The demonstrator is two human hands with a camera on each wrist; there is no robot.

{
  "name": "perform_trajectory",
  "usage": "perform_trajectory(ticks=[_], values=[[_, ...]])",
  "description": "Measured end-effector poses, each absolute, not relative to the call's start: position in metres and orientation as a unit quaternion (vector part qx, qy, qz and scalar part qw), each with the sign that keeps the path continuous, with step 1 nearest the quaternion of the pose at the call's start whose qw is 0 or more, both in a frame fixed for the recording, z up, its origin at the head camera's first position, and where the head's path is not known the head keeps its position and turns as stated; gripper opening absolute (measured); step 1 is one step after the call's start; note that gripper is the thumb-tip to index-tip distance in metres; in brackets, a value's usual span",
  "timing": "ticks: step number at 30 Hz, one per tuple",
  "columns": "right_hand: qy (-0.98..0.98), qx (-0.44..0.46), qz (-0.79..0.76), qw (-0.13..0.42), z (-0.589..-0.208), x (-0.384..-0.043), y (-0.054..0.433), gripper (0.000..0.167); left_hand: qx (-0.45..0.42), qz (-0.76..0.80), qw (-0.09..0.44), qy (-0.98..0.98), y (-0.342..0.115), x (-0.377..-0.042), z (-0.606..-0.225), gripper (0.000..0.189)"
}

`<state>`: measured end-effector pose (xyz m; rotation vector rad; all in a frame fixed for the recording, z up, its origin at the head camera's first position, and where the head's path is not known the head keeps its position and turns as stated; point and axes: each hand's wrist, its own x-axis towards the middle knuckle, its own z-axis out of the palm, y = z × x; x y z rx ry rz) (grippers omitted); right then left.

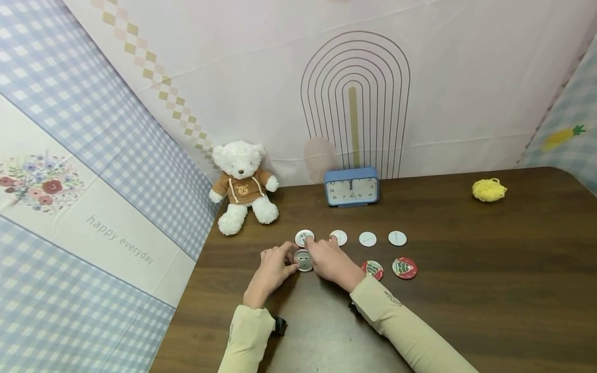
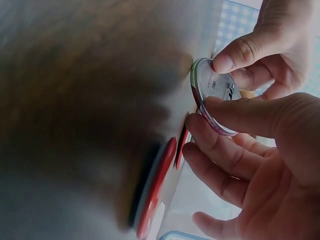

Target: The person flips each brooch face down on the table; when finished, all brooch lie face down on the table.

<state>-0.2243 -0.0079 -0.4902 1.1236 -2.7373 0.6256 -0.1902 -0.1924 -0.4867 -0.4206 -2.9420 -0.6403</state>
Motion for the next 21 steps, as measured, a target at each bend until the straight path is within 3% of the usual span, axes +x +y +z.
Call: perform_trajectory(ticks=[21], values=[[-0.911, 0.347, 0.212, 0.067, -0.4912, -0.2182, -0.0149, 0.031, -0.118, -0.193, 0.017, -0.974, -0.1877, -0.1868, -0.4851, 0.041]])
